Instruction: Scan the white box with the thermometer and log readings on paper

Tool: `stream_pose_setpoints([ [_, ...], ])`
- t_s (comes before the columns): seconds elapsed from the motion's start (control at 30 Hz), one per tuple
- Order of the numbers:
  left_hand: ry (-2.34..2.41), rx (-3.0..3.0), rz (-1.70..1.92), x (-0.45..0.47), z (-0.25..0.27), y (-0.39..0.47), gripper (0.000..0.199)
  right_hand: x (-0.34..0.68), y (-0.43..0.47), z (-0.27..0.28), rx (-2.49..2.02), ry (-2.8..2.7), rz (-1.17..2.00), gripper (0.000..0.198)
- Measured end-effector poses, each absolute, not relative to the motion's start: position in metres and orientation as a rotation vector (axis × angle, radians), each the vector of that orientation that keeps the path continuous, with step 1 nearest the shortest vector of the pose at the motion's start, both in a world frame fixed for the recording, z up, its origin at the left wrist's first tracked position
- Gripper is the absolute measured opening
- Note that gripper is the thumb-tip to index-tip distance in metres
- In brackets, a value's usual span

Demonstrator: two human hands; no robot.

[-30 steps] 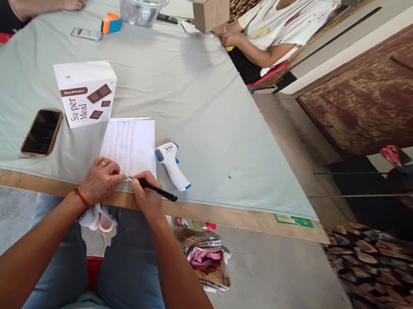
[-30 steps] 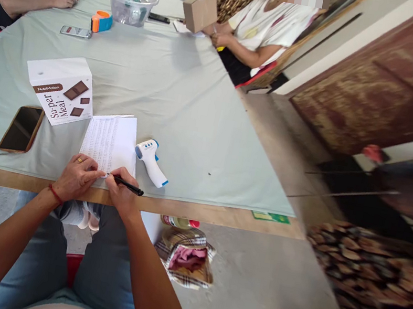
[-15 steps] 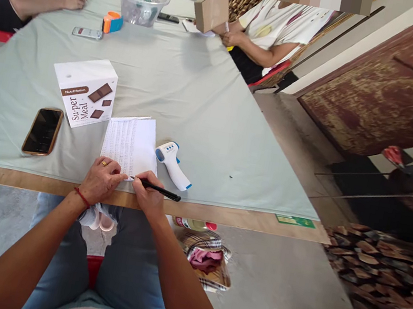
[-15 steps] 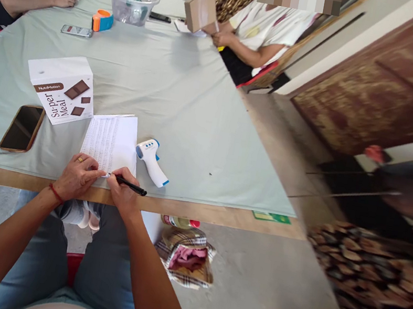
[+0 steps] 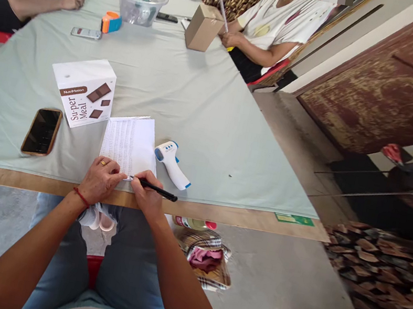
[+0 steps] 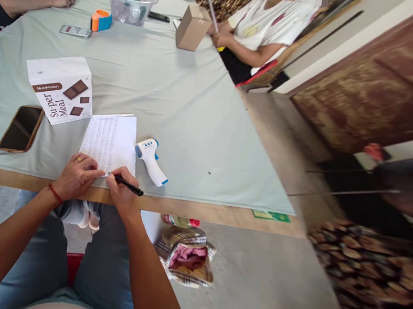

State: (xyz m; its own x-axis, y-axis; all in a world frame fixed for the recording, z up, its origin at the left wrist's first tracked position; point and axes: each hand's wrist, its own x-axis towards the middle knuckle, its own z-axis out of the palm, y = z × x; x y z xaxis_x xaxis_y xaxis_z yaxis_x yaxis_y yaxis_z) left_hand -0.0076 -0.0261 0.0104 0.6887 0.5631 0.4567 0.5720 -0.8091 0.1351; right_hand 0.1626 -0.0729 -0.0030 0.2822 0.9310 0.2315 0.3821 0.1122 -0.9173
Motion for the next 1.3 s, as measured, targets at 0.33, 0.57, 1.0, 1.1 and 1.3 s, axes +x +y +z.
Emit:
stream_pose_setpoints([
  [0.33, -0.959, -2.872, -0.776, -0.0075, 0.0102, -0.0263, 0.026, 0.1630, -0.0735, -0.0021, -1.463, -1.288, 0.635, 0.013],
  [0.57, -0.979, -2.881, -0.762, -0.0074, 0.0097, -0.0263, 0.026, 0.1624, -0.0736, -0.0021, -1.477, -1.235, 0.591, 0.013],
  [1.0, -0.934, -2.844, -0.822, -0.0069, 0.0107, -0.0265, 0.025, 0.1640, -0.0736, -0.0053, -1.475, -1.282, 0.587, 0.012],
  [1.1, -0.953, -2.856, -0.791, -0.0071, 0.0095, -0.0263, 0.025, 0.1636, -0.0735, -0.0067, -1.474, -1.276, 0.591, 0.012],
  [1.3, -0.973, -2.871, -0.809, -0.0074, 0.0085, -0.0254, 0.025, 0.1624, -0.0757, -0.0037, -1.451, -1.160, 0.415, 0.013],
])
